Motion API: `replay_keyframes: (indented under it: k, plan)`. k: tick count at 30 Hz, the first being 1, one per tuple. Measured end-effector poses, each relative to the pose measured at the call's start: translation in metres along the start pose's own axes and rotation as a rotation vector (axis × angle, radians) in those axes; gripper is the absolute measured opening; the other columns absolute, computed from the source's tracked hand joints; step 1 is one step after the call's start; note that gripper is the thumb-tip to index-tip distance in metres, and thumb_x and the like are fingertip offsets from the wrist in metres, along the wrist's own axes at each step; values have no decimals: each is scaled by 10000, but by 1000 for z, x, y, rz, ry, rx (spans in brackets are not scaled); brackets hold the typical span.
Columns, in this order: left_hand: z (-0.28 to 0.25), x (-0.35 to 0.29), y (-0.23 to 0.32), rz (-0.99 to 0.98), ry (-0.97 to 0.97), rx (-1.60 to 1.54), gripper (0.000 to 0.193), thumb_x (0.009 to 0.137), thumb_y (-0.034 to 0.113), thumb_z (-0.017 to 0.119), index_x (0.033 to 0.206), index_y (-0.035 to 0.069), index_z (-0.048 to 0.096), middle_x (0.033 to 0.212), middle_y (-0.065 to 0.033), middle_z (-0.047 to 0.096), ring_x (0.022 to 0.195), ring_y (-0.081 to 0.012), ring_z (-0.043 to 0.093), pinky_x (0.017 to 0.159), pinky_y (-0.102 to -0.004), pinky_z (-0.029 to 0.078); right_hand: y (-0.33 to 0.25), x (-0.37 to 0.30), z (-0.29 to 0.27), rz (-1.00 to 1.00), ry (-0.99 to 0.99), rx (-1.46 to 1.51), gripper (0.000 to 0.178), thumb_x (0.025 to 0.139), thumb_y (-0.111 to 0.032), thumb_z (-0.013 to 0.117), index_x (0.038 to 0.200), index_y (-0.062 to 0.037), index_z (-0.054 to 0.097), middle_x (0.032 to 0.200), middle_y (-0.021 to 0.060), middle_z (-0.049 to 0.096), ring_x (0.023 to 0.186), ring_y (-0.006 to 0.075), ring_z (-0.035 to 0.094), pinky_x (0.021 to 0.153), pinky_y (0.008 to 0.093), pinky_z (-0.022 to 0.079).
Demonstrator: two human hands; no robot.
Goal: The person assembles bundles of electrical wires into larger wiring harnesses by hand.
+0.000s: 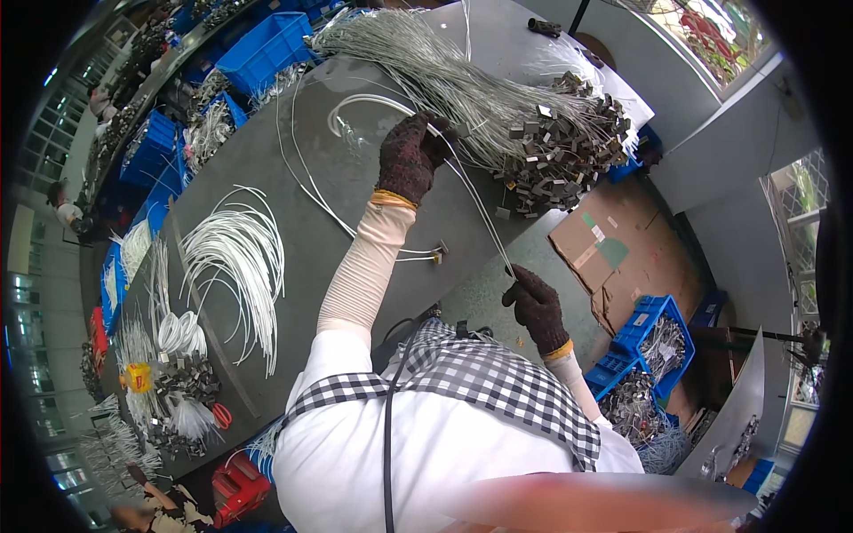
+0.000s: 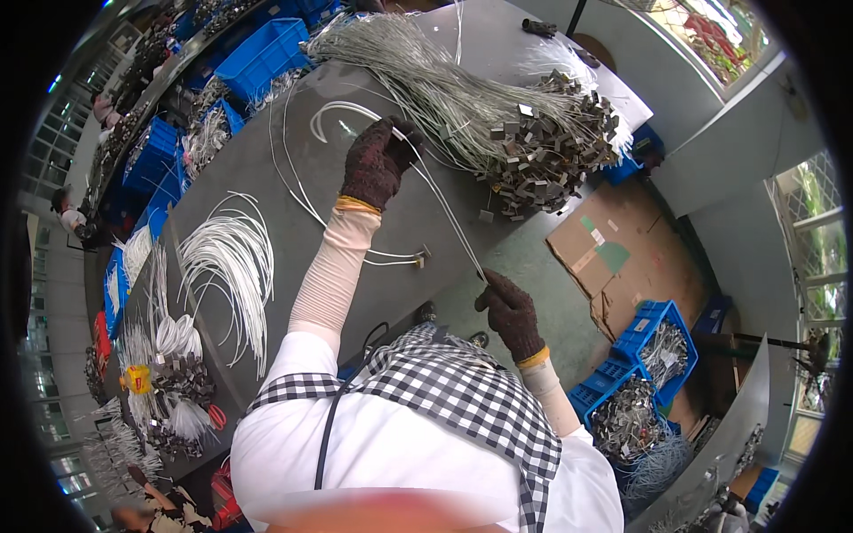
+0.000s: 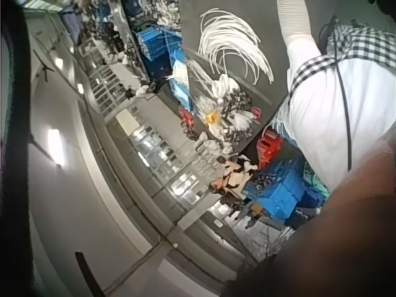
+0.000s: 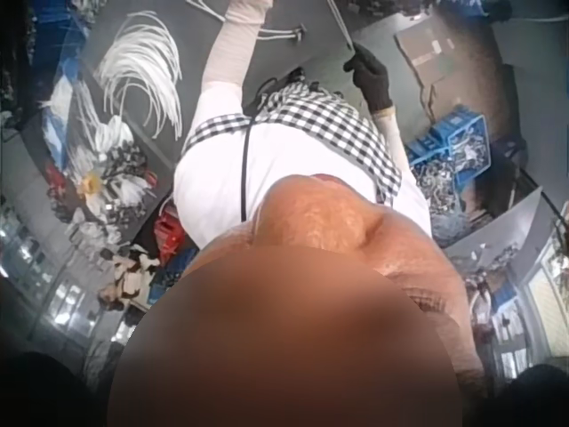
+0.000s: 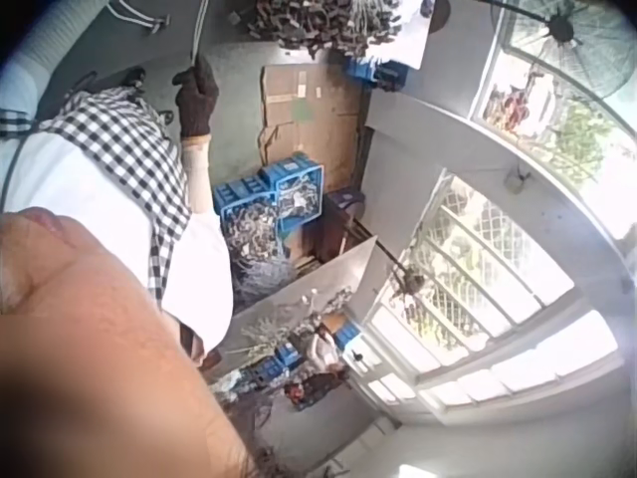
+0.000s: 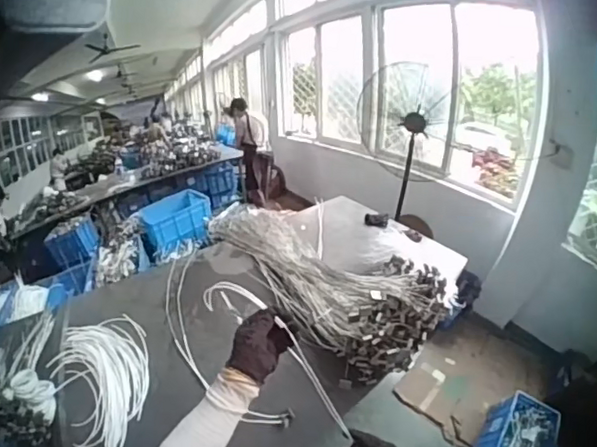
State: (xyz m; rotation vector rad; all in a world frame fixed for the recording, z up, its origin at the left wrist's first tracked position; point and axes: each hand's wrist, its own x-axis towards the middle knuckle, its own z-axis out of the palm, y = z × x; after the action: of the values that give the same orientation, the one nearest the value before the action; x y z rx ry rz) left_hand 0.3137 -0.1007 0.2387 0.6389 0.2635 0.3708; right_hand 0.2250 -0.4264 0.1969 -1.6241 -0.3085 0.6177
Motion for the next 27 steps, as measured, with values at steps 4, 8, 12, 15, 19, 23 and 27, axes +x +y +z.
replay_keyframes:
  k: [4,8,12,15,19,23,27]
  plan:
    - [-1,2,-1,-4,-44,4,180,984,186,559,1088,59,634,1029,-137,688,941,-332,680,850,-505,563,0,1,-2,-8,4,26,393,933,-45,533,1321,-24,591,804,47,666,647,68,530,570,236,435]
    - [-5,4,0,-23,-118,-30,178,983,177,558,1089,57,636,1023,-133,689,943,-321,682,858,-497,562,-5,1,-5,38,-6,42,388,936,-56,533,1318,-22,594,803,49,662,651,65,528,570,232,431]
    - [-4,0,1,-28,-69,-4,181,982,175,562,1093,53,636,1018,-129,690,942,-311,684,858,-490,563,-9,3,-6,55,-21,22,378,943,-64,528,1312,-22,598,802,46,661,646,63,523,567,226,424]
    - [-1,-2,0,-32,-103,21,188,981,179,566,1096,48,635,1014,-124,690,946,-300,686,858,-486,564,-5,4,-5,-6,-19,47,375,943,-66,530,1308,-25,601,798,39,660,624,59,505,551,221,412]
    - [-4,-8,-5,-96,-167,95,207,985,190,560,1108,40,631,1017,-125,693,958,-295,688,847,-479,568,-6,10,-3,0,-19,49,373,951,-69,528,1316,-28,591,791,33,657,550,38,453,496,205,370]
    - [2,-17,-5,-118,-161,10,221,987,187,557,1114,20,627,1020,-149,694,940,-314,694,862,-502,579,-13,17,-2,-30,-2,44,363,961,-67,527,1317,-19,583,780,32,654,507,23,425,460,195,340]
    - [1,-19,-1,-90,-90,-71,228,993,193,537,1113,24,634,1035,-163,692,951,-325,691,873,-524,573,-11,17,-6,8,-27,64,388,935,-37,513,1314,-29,595,804,37,668,594,57,499,544,220,412]
